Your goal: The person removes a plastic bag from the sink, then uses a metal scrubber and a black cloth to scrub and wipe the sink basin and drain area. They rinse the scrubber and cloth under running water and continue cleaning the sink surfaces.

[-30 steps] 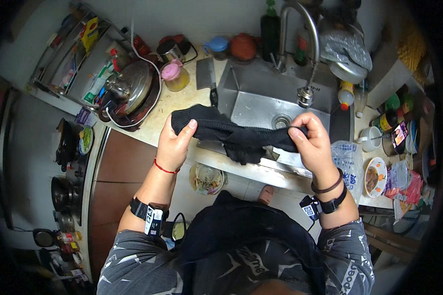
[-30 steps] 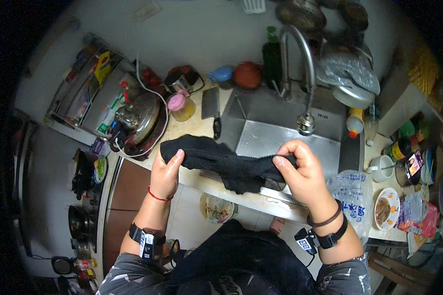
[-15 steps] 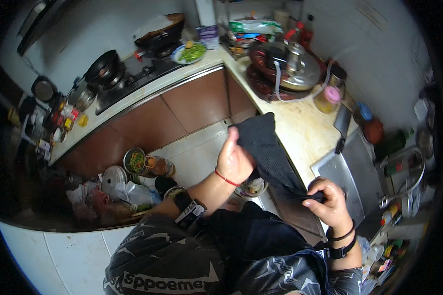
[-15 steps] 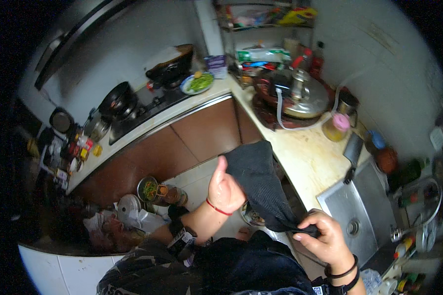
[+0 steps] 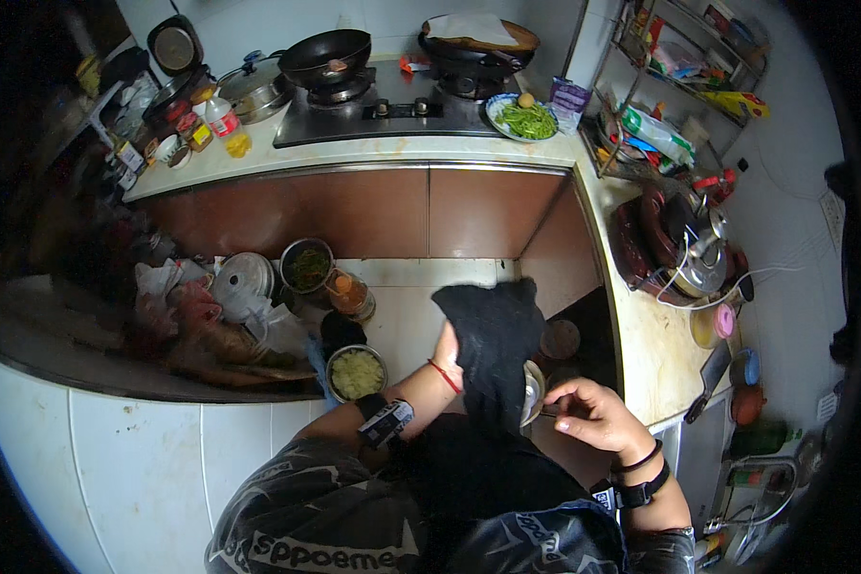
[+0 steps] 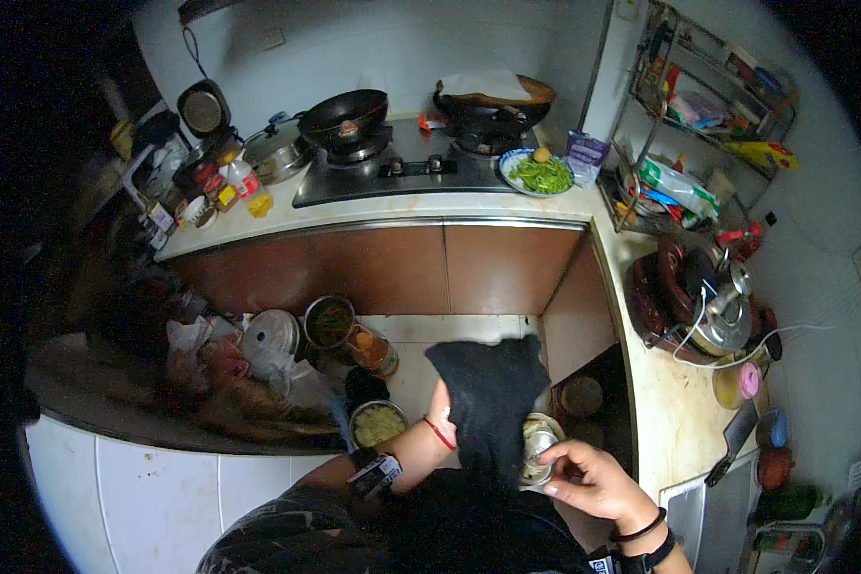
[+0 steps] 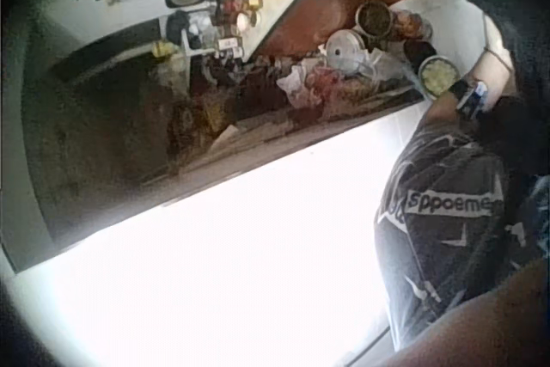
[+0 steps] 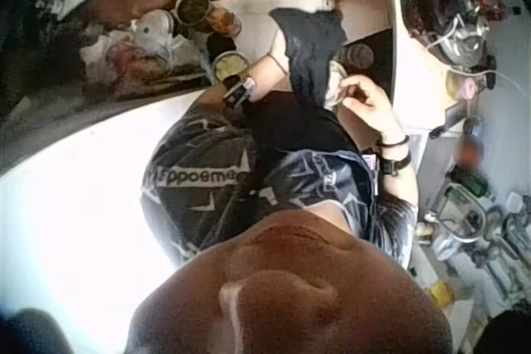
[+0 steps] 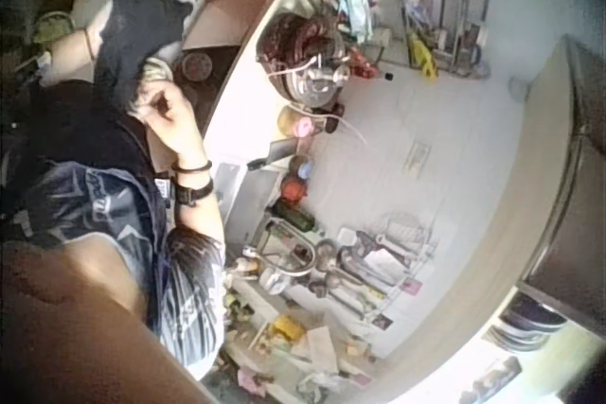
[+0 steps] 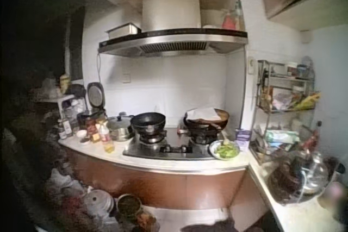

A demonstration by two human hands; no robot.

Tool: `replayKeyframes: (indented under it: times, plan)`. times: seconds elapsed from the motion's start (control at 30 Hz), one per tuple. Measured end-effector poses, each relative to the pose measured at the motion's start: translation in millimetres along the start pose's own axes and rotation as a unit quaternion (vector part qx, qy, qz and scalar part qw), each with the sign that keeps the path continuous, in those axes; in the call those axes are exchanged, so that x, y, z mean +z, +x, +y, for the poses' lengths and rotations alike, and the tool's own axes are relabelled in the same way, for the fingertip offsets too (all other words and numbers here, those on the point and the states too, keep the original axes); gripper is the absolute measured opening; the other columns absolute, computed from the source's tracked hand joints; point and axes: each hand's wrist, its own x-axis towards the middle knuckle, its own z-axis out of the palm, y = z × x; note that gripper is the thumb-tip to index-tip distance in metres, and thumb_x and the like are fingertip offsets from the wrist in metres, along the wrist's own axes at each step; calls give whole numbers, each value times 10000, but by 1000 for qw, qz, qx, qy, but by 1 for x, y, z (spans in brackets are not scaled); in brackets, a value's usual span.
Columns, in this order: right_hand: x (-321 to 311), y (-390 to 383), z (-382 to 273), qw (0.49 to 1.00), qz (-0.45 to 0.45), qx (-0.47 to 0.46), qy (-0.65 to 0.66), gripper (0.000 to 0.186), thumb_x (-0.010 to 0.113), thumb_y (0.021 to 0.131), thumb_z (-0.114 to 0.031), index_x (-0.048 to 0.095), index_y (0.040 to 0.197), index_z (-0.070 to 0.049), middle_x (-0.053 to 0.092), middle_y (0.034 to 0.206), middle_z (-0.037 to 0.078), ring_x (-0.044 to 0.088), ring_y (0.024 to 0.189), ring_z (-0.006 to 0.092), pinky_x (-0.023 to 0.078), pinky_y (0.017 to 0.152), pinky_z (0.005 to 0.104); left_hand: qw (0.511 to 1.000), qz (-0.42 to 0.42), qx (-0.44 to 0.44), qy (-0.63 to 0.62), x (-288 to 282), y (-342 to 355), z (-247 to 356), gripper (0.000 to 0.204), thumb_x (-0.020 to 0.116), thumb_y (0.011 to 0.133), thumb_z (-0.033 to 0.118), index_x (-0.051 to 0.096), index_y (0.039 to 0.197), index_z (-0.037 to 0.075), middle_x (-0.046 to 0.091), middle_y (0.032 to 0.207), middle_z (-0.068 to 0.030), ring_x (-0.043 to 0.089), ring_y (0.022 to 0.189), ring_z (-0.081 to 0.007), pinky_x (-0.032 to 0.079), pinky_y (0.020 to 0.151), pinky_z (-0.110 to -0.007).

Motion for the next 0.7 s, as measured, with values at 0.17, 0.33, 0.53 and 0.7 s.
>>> replayKeyframes:
  times: [0.17, 0.33, 0.53, 0.7]
  plan:
    - [-28, -2, 19, 998, 10, -10, 58, 261, 667, 878, -155, 579, 1098, -47, 565, 879, -8, 506, 789, 67, 421, 714, 209, 976, 111, 171, 83, 30, -21, 51, 557, 434, 941, 512, 548, 1269, 77, 577, 1276, -93, 555, 1149, -287, 423, 1022, -440]
    - [-49, 3, 46, 989, -5, -85, 124, 283, 663, 886, -189, 562, 1106, -42, 622, 995, 40, 535, 814, 84, 449, 758, 227, 911, 206, 315, 169, 52, -63, 88, 640, 409, 894, 646, 604, 1196, 116, 612, 1203, -97, 567, 1115, -317, 429, 1009, -471]
    - [-46, 23, 81, 973, -16, -72, 219, 250, 602, 905, -48, 538, 1146, -37, 630, 1060, 64, 572, 948, 111, 453, 824, 248, 837, 173, 461, 239, 55, -62, 163, 615, 396, 920, 629, 603, 1184, 115, 626, 1148, -82, 579, 1054, -309, 450, 970, -449]
    - [-63, 45, 79, 979, 59, -28, 191, 264, 595, 884, -5, 535, 1140, -6, 630, 1054, 71, 586, 969, 135, 461, 863, 264, 619, 375, 590, 358, 37, -29, 253, 618, 376, 992, 483, 302, 1459, 85, 409, 1418, -131, 429, 1263, -295, 367, 1045, -396]
